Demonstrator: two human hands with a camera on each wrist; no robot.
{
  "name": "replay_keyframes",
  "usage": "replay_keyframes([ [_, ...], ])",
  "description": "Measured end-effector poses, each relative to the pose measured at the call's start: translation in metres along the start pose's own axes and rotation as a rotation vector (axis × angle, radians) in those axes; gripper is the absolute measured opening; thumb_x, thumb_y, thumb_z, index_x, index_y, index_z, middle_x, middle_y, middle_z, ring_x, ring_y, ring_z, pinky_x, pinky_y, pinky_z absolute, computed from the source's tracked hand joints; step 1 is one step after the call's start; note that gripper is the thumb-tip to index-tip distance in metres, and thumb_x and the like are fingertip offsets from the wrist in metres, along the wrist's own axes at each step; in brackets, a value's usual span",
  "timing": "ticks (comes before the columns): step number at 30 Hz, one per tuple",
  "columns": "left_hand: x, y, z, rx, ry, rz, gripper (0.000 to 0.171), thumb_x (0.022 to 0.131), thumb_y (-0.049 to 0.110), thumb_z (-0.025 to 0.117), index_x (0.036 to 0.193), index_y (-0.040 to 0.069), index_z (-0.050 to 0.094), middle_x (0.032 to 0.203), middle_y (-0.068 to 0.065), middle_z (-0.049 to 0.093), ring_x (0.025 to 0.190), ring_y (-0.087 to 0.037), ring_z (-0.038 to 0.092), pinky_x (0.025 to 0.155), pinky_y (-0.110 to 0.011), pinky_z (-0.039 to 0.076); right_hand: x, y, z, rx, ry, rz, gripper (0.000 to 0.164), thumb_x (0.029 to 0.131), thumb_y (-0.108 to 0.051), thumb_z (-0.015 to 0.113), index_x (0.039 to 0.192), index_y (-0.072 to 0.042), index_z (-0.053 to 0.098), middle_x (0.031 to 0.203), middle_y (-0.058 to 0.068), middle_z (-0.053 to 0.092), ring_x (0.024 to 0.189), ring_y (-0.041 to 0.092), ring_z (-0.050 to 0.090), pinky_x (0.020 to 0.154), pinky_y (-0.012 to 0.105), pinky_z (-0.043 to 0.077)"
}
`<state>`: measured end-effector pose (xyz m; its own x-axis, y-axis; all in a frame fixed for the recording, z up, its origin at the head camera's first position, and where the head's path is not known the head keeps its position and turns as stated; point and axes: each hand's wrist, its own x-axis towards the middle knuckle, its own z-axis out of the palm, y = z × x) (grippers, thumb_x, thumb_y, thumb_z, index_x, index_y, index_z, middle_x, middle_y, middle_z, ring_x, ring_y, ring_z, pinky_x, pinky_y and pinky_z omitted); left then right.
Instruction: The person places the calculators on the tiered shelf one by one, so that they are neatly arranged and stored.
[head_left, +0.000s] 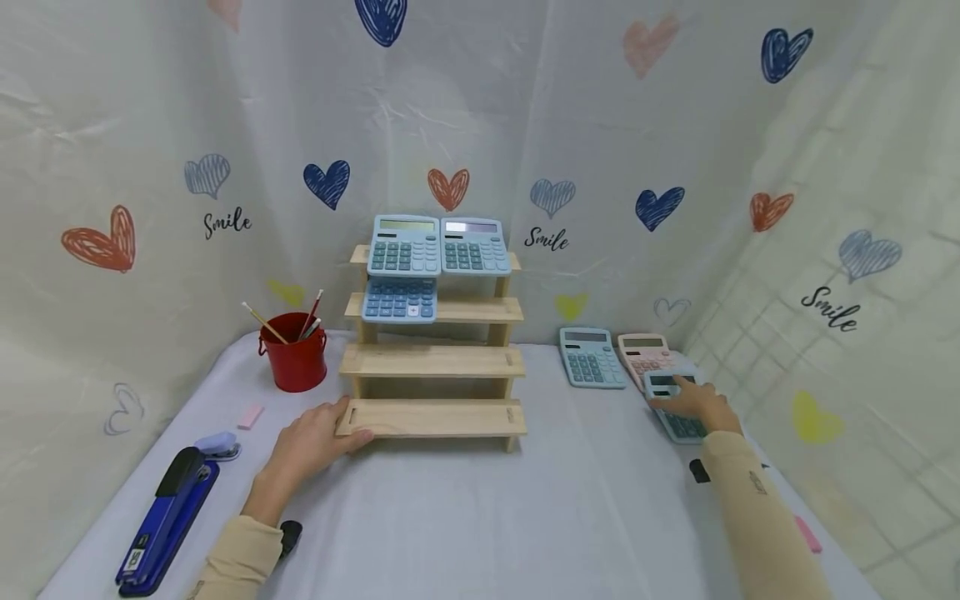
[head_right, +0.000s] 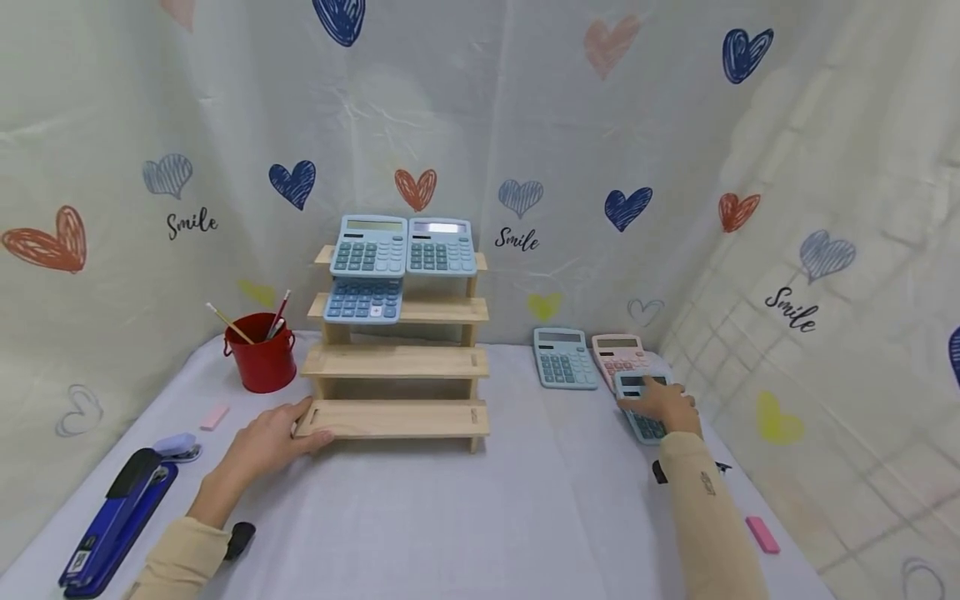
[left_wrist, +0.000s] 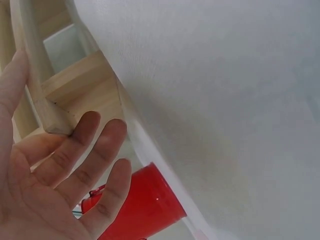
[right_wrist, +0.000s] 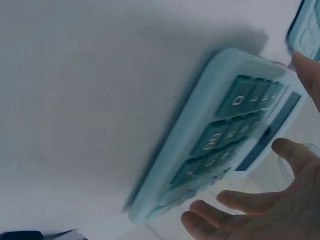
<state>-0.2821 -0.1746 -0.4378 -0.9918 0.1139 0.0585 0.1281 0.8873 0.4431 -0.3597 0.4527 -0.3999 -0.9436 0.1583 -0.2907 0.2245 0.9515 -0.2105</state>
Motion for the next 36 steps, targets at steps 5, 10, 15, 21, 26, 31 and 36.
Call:
replay_keyframes([
  [5,0.001,0.001,0.002,-0.005,-0.007,-0.003,0.092,0.083,0.058,0.073,0.148,0.0,0.046,0.121,-0.018,0.064,0.089,-0.023,0.053,0.06,-0.033,0.037,0.004,0.009,0.004,0.02,-0.073,0.068,0.114,0.086,-0.073,0.057,0.159,-0.003,0.005,0.151,0.05,0.006,0.133,0.077,0.013,0.103,0.08,0.027],
  [10,0.001,0.003,0.001,-0.013,-0.002,-0.005,0.092,0.083,0.058,0.073,0.148,-0.001,0.045,0.127,-0.021,0.063,0.091,-0.024,0.053,0.061,-0.032,0.037,0.008,0.016,0.007,0.033,-0.104,0.11,0.123,0.08,-0.077,0.062,0.16,-0.009,-0.001,0.151,0.051,0.002,0.132,0.076,0.013,0.102,0.08,0.028],
  [15,0.0,0.002,0.001,-0.006,-0.005,-0.009,0.092,0.083,0.058,0.073,0.148,-0.001,0.045,0.128,-0.022,0.062,0.091,-0.024,0.053,0.06,-0.032,0.037,0.003,0.012,0.008,-0.002,-0.101,0.086,0.123,0.079,-0.082,0.057,0.159,-0.006,0.002,0.143,0.059,-0.001,0.129,0.078,0.015,0.099,0.082,0.029],
  [21,0.002,0.001,0.0,-0.003,-0.004,-0.011,0.092,0.083,0.057,0.074,0.148,-0.002,0.044,0.13,-0.023,0.062,0.094,-0.025,0.054,0.063,-0.032,0.04,-0.012,-0.002,0.004,-0.005,-0.077,-0.018,0.116,0.085,-0.08,0.049,0.159,-0.002,0.007,0.148,0.055,0.005,0.134,0.076,0.013,0.101,0.081,0.027],
  [26,0.0,0.001,0.0,0.001,-0.003,-0.011,0.092,0.083,0.058,0.074,0.147,-0.002,0.046,0.13,-0.023,0.062,0.092,-0.025,0.054,0.063,-0.032,0.04,-0.013,-0.019,0.0,-0.023,0.022,-0.151,0.108,0.088,-0.076,0.048,0.159,-0.001,0.013,0.151,0.05,0.017,0.135,0.074,0.019,0.102,0.08,0.028],
  [31,0.0,0.0,0.0,0.004,-0.008,-0.015,0.093,0.083,0.059,0.073,0.148,-0.001,0.046,0.134,-0.025,0.06,0.095,-0.026,0.056,0.065,-0.034,0.044,-0.027,-0.056,-0.012,-0.005,0.151,-0.26,0.1,0.089,-0.07,0.051,0.158,-0.004,0.022,0.15,0.049,0.024,0.133,0.069,0.028,0.099,0.077,0.033],
  [36,-0.001,0.0,-0.001,0.009,-0.007,-0.018,0.092,0.083,0.058,0.074,0.148,-0.001,0.045,0.134,-0.024,0.06,0.096,-0.027,0.057,0.066,-0.036,0.046,-0.047,-0.099,-0.026,0.022,0.218,-0.373,0.091,0.091,-0.066,0.053,0.159,-0.012,0.027,0.15,0.04,0.036,0.126,0.053,0.044,0.096,0.067,0.041],
])
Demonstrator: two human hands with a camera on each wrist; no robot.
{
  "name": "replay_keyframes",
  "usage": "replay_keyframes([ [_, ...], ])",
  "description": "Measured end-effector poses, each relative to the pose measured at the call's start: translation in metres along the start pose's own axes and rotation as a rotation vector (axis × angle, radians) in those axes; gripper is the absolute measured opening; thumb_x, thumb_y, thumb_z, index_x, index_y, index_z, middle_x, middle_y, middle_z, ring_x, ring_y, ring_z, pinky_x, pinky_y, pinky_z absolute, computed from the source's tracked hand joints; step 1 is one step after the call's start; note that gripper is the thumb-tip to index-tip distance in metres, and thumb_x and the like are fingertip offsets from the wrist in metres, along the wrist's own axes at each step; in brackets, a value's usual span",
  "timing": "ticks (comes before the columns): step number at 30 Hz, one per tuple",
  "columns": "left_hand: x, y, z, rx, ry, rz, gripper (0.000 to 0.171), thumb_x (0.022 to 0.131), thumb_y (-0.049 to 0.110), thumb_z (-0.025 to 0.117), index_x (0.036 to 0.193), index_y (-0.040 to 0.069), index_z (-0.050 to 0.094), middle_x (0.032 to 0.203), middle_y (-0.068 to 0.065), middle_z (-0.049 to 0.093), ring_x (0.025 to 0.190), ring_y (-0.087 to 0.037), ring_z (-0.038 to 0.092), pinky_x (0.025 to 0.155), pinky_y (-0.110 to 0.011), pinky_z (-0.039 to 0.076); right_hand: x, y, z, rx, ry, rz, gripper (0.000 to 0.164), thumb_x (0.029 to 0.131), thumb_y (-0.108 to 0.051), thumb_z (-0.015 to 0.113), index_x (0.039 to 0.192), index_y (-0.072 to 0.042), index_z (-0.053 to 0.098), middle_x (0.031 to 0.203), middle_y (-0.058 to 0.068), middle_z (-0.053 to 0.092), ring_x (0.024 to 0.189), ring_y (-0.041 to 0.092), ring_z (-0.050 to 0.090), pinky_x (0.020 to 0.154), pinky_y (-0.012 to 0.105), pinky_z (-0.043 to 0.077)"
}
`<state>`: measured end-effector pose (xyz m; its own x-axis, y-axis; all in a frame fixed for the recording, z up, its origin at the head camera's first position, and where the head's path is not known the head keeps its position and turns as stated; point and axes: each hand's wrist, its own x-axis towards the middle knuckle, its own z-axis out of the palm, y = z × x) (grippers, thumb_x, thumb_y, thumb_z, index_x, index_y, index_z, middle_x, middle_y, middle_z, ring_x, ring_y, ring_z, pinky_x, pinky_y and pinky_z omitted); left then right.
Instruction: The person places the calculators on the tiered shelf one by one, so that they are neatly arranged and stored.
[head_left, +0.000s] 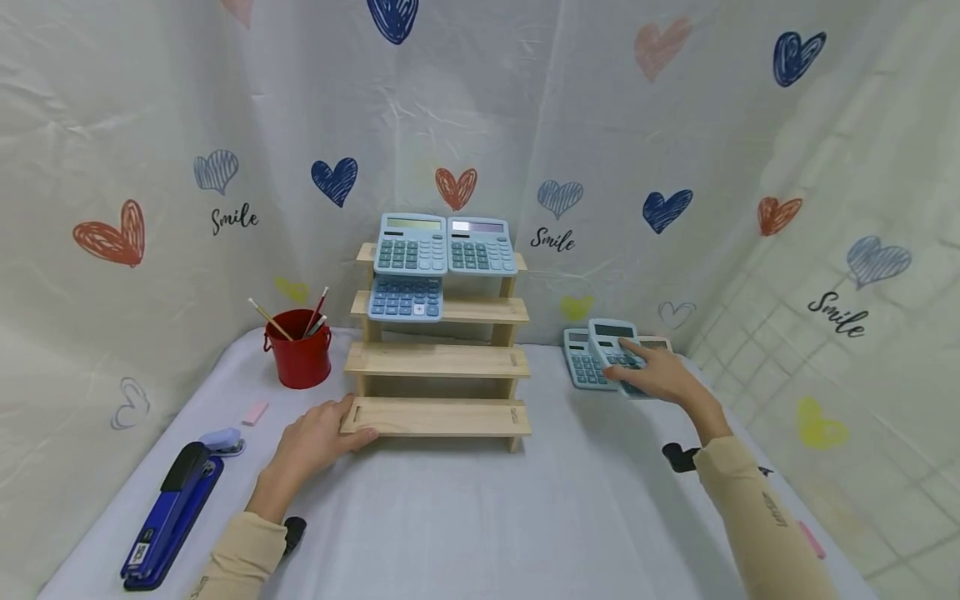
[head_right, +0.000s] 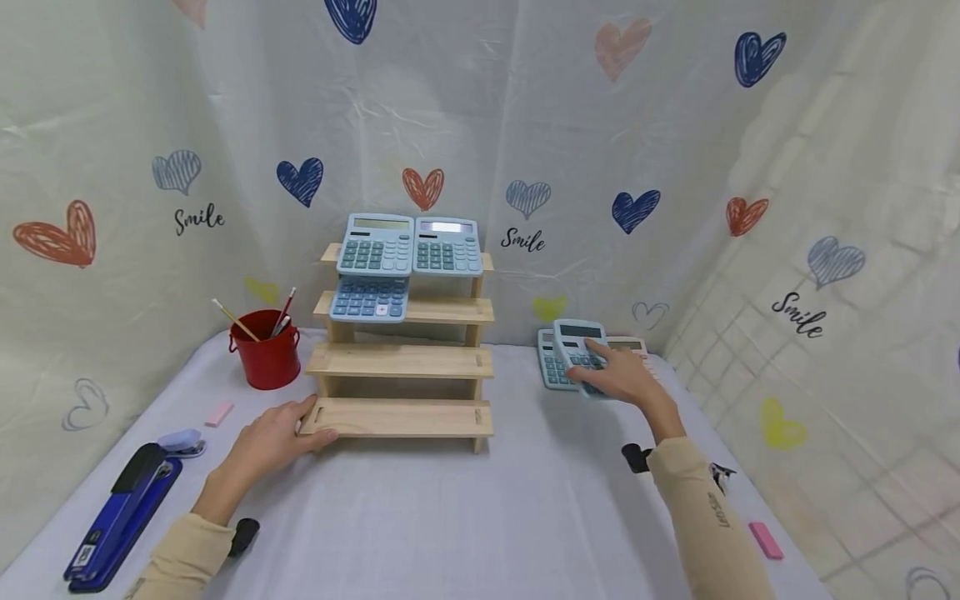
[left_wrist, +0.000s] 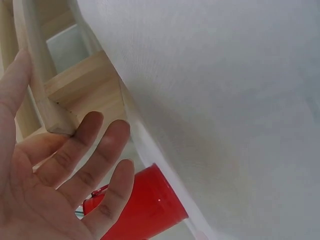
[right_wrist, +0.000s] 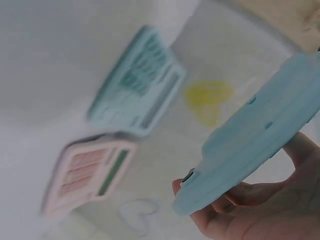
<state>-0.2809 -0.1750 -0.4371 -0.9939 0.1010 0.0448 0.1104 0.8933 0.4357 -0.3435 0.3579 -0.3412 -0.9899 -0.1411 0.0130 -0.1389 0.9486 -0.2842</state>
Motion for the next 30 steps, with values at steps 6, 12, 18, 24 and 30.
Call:
replay_keyframes([
  [6,0.002,0.0,-0.001,0.007,-0.007,-0.001,0.09,0.083,0.057,0.074,0.148,0.0,0.045,0.125,-0.021,0.064,0.09,-0.024,0.054,0.061,-0.033,0.039,0.002,-0.059,-0.013,0.038,0.007,-0.057,0.088,0.089,-0.066,0.056,0.159,-0.021,0.029,0.157,0.032,0.031,0.135,0.05,0.037,0.101,0.07,0.038],
  [12,0.003,0.0,-0.002,0.011,-0.002,0.007,0.091,0.084,0.056,0.074,0.149,0.0,0.044,0.123,-0.02,0.063,0.089,-0.024,0.054,0.061,-0.032,0.038,0.01,-0.115,-0.019,0.005,0.035,-0.162,0.086,0.085,-0.064,0.062,0.157,-0.025,0.035,0.154,0.028,0.037,0.13,0.044,0.043,0.099,0.062,0.04],
  [18,0.0,-0.001,0.001,-0.006,-0.018,0.005,0.093,0.083,0.058,0.073,0.149,-0.001,0.044,0.125,-0.021,0.063,0.09,-0.024,0.053,0.061,-0.033,0.038,0.02,-0.157,-0.015,-0.073,0.047,-0.261,0.084,0.081,-0.065,0.064,0.153,-0.025,0.044,0.148,0.023,0.048,0.116,0.036,0.052,0.09,0.05,0.047],
  [24,0.0,-0.001,0.002,0.002,-0.017,0.003,0.09,0.083,0.057,0.074,0.147,0.001,0.045,0.117,-0.018,0.064,0.088,-0.023,0.054,0.061,-0.033,0.04,0.035,-0.18,-0.006,-0.113,0.039,-0.269,0.085,0.08,-0.067,0.063,0.151,-0.022,0.047,0.148,0.027,0.046,0.128,0.042,0.05,0.1,0.057,0.045],
  [30,0.0,0.001,-0.001,-0.001,-0.01,-0.004,0.09,0.083,0.057,0.074,0.148,0.002,0.045,0.117,-0.017,0.064,0.088,-0.023,0.053,0.061,-0.032,0.038,0.059,-0.194,0.001,-0.106,0.049,-0.21,0.092,0.081,-0.07,0.06,0.155,-0.018,0.04,0.15,0.027,0.044,0.134,0.044,0.046,0.106,0.057,0.042],
])
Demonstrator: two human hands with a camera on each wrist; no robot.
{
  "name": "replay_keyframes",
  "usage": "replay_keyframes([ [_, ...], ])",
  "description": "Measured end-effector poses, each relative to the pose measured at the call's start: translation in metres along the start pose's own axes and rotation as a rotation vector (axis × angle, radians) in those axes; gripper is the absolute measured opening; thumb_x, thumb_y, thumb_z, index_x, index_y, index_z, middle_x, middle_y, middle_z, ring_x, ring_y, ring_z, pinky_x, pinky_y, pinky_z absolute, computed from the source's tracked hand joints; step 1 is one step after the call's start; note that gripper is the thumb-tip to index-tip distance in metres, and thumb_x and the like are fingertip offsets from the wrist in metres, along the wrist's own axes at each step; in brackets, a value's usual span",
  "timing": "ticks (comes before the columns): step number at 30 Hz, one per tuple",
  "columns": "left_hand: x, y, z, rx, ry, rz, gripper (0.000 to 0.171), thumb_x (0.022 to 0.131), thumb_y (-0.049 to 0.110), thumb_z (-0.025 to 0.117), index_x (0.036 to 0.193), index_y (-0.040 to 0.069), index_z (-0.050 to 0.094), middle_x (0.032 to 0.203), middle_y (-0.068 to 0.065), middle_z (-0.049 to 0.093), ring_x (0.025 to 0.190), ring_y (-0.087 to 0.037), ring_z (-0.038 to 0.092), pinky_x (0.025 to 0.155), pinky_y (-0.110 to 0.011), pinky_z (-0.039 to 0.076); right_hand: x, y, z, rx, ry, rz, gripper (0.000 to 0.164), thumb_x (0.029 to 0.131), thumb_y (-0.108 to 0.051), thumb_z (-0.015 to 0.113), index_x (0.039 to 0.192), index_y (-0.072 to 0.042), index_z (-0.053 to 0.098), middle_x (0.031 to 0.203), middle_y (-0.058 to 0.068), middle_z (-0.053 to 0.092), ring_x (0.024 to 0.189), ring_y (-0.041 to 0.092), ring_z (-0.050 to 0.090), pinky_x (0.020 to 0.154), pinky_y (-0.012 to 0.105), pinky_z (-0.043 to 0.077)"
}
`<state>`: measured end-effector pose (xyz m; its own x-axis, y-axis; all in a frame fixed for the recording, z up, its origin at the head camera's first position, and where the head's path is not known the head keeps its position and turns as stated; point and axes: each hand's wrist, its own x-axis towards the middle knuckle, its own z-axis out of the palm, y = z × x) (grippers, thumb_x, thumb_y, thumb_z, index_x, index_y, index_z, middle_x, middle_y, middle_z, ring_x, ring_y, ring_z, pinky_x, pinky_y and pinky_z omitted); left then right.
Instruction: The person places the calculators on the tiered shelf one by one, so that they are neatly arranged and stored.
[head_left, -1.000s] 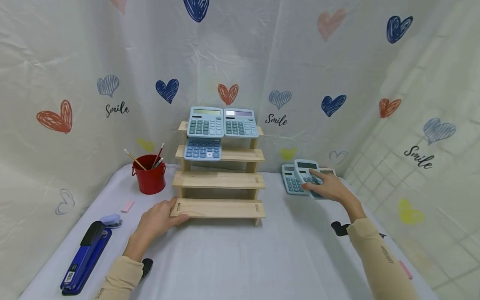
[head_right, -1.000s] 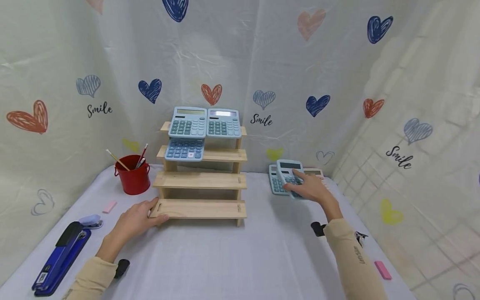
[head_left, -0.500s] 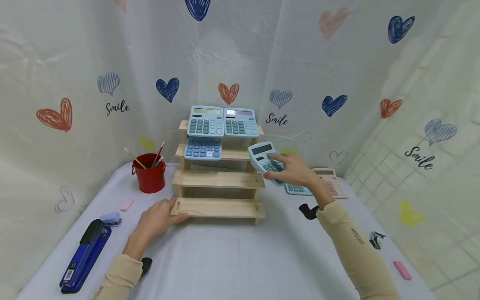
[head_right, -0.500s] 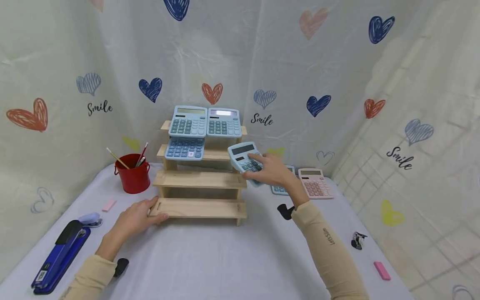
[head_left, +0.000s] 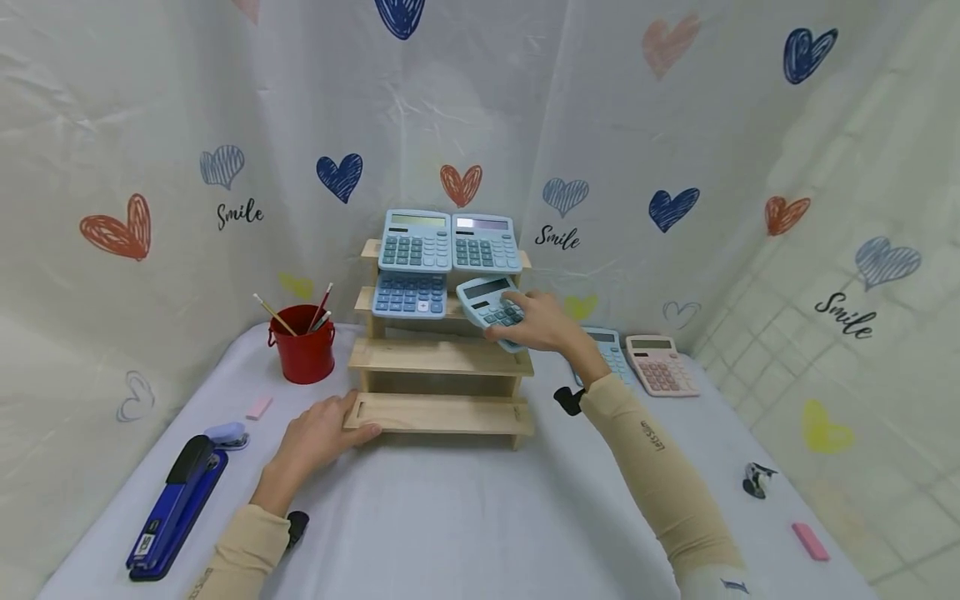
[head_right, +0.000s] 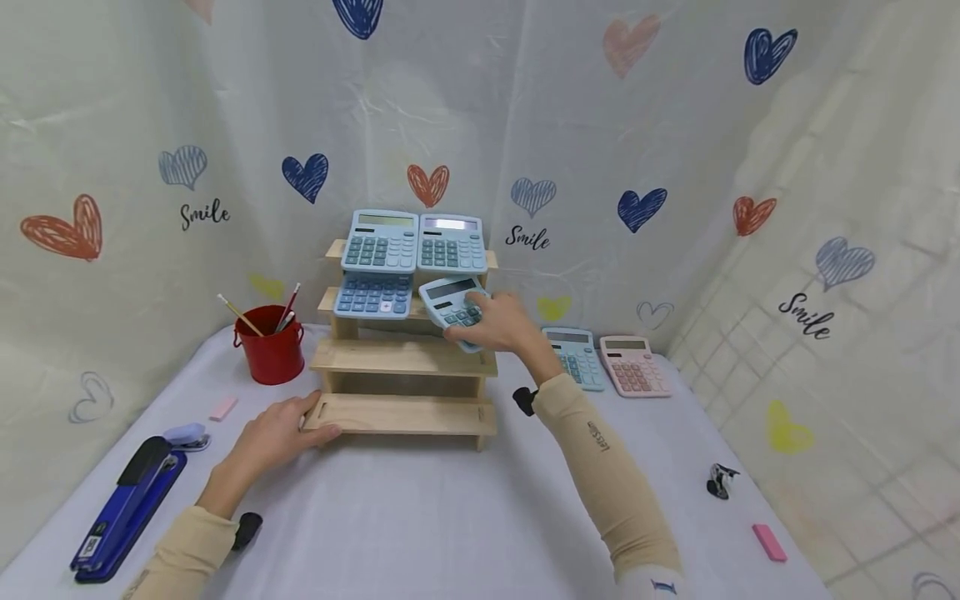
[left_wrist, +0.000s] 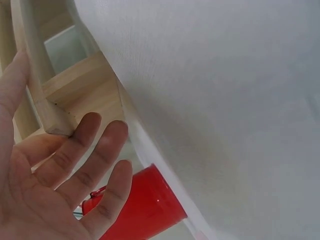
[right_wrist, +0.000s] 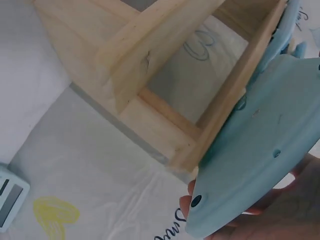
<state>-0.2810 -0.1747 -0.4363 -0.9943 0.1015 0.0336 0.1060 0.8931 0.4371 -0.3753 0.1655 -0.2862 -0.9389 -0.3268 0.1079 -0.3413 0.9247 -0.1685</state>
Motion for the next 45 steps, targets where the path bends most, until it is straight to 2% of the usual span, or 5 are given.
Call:
replay_keyframes([
  [6,-0.001,0.0,0.0,0.001,0.003,0.001,0.092,0.084,0.057,0.074,0.149,0.0,0.044,0.126,-0.021,0.062,0.091,-0.024,0.054,0.061,-0.032,0.039,0.018,-0.016,0.011,-0.023,0.041,0.066,0.097,0.083,-0.076,0.055,0.156,-0.014,0.038,0.152,0.03,0.04,0.137,0.049,0.041,0.11,0.059,0.037],
  [13,0.001,0.0,0.001,0.005,0.01,0.006,0.093,0.084,0.059,0.073,0.15,0.0,0.043,0.125,-0.021,0.062,0.09,-0.025,0.054,0.06,-0.032,0.037,0.027,-0.036,0.021,0.077,0.066,0.185,0.101,0.084,-0.083,0.048,0.157,-0.014,0.035,0.163,0.033,0.011,0.152,0.053,0.012,0.117,0.068,0.024],
  [18,0.001,-0.001,0.002,0.01,0.0,0.005,0.092,0.084,0.057,0.073,0.149,0.0,0.043,0.126,-0.022,0.062,0.09,-0.025,0.054,0.061,-0.032,0.039,0.029,-0.039,0.022,0.103,0.03,0.197,0.107,0.081,-0.085,0.049,0.159,-0.014,0.029,0.165,0.032,-0.001,0.154,0.052,-0.001,0.118,0.067,0.021],
  [36,0.004,-0.001,0.0,0.025,0.002,0.014,0.089,0.085,0.056,0.073,0.149,0.0,0.044,0.115,-0.019,0.063,0.087,-0.024,0.053,0.058,-0.031,0.036,0.036,-0.034,0.028,0.152,0.076,0.243,0.111,0.081,-0.087,0.046,0.162,-0.016,0.02,0.166,0.028,-0.004,0.155,0.047,0.002,0.122,0.062,0.019],
  [45,0.003,0.001,-0.002,0.029,-0.017,0.0,0.09,0.085,0.055,0.072,0.15,0.001,0.042,0.115,-0.019,0.063,0.088,-0.024,0.053,0.058,-0.031,0.036,0.006,0.029,0.04,0.229,0.247,0.192,0.09,0.095,-0.073,0.034,0.158,-0.01,0.029,0.157,0.028,0.029,0.142,0.048,0.029,0.114,0.064,0.027],
])
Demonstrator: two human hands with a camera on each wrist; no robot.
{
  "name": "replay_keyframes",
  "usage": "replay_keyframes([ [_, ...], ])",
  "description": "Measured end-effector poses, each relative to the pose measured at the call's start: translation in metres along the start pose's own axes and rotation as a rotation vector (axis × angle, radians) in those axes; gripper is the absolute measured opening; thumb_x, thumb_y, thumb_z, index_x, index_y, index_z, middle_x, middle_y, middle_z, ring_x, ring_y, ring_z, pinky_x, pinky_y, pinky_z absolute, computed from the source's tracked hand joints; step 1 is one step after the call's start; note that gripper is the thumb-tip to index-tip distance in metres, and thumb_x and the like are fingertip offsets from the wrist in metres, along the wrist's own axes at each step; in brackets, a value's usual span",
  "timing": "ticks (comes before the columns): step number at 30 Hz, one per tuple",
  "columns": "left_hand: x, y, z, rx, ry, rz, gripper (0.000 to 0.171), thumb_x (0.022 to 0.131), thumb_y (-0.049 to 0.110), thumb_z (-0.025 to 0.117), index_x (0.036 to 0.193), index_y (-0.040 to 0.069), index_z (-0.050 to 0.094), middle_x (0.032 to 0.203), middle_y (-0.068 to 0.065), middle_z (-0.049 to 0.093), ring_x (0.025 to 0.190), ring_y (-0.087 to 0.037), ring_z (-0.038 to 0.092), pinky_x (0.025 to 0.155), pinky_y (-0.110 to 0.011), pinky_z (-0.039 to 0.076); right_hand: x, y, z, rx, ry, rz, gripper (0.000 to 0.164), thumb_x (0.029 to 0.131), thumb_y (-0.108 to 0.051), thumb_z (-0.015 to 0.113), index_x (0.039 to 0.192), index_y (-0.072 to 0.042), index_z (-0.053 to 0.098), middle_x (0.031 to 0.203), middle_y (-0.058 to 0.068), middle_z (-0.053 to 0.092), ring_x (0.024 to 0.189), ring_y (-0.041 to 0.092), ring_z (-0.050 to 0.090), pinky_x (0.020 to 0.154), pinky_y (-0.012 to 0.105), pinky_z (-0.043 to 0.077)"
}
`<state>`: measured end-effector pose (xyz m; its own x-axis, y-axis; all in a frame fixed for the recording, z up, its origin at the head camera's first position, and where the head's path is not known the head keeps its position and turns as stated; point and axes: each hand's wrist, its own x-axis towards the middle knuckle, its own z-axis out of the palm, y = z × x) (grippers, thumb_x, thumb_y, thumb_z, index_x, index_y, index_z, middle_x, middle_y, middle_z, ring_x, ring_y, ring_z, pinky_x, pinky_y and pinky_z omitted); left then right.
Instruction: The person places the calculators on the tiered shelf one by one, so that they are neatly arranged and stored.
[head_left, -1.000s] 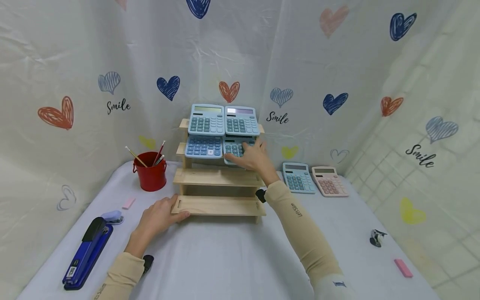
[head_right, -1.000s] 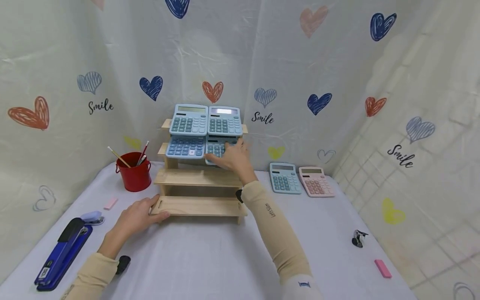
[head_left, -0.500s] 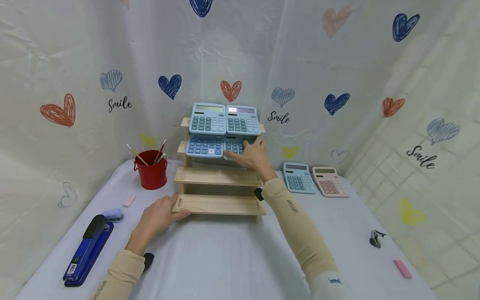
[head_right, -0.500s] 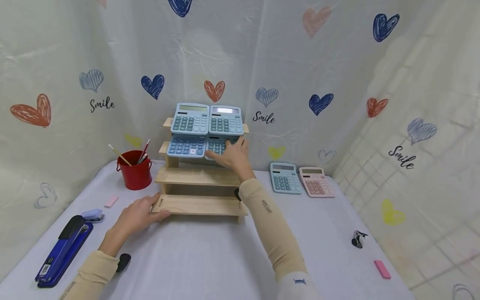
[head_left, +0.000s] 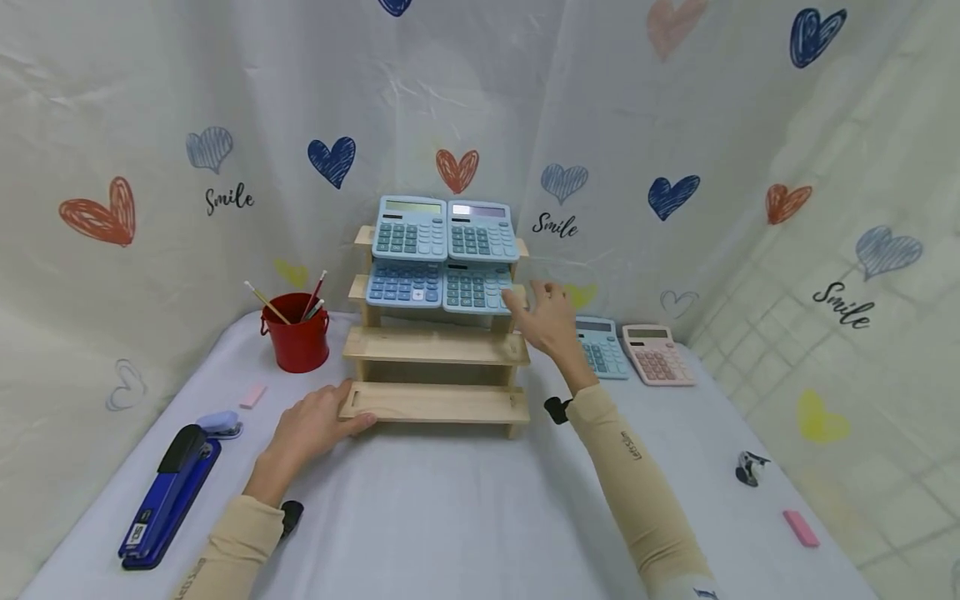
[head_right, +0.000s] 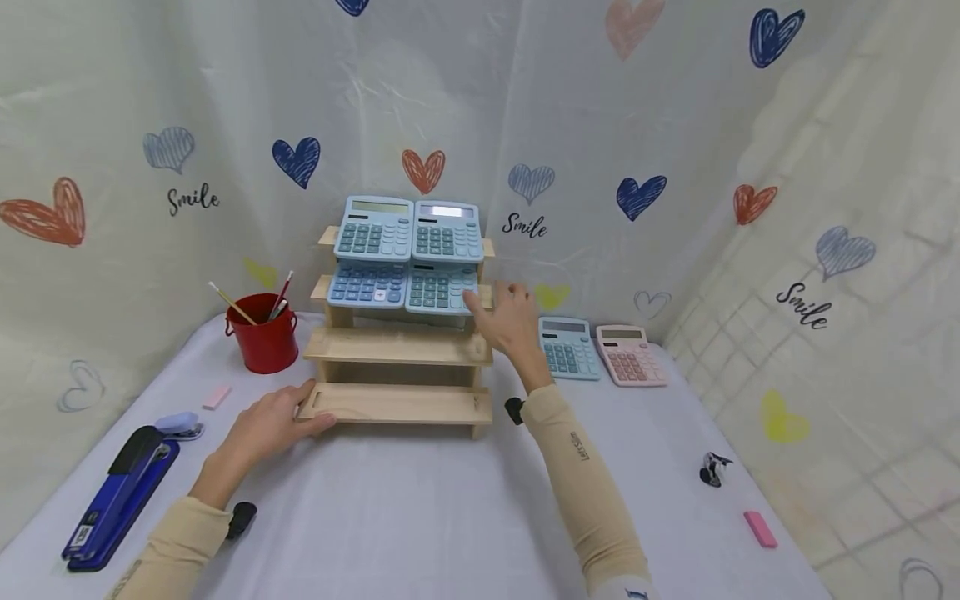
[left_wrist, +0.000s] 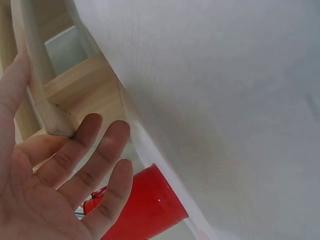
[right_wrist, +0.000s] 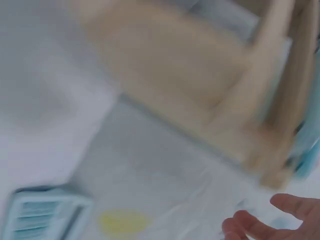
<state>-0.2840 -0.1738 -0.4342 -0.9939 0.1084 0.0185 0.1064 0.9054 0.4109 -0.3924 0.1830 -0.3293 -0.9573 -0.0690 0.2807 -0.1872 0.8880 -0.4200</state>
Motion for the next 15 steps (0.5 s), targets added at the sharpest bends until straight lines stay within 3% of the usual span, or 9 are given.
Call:
replay_keyframes([
  [4,-0.001,0.0,0.0,-0.01,0.002,0.007,0.09,0.086,0.055,0.072,0.15,0.0,0.042,0.113,-0.019,0.062,0.086,-0.024,0.052,0.057,-0.031,0.034,-0.006,0.056,-0.001,-0.017,-0.015,0.058,0.087,0.099,-0.07,0.029,0.157,-0.006,0.029,0.155,0.033,0.03,0.14,0.055,0.029,0.112,0.069,0.024],
  [10,0.0,-0.001,-0.001,-0.016,0.011,0.021,0.091,0.086,0.056,0.072,0.15,-0.001,0.042,0.113,-0.02,0.063,0.084,-0.024,0.053,0.056,-0.031,0.034,-0.012,0.138,0.003,-0.172,-0.221,0.186,0.098,0.096,-0.075,0.024,0.159,-0.001,0.017,0.159,0.041,0.014,0.145,0.065,0.012,0.116,0.073,0.014],
  [15,0.0,-0.001,0.0,-0.006,-0.005,0.006,0.092,0.085,0.058,0.071,0.15,0.0,0.042,0.126,-0.023,0.062,0.093,-0.026,0.055,0.062,-0.032,0.041,-0.015,0.178,0.003,-0.201,-0.361,0.246,0.102,0.094,-0.076,0.032,0.159,0.001,0.013,0.16,0.041,0.008,0.146,0.063,0.005,0.116,0.074,0.013],
])
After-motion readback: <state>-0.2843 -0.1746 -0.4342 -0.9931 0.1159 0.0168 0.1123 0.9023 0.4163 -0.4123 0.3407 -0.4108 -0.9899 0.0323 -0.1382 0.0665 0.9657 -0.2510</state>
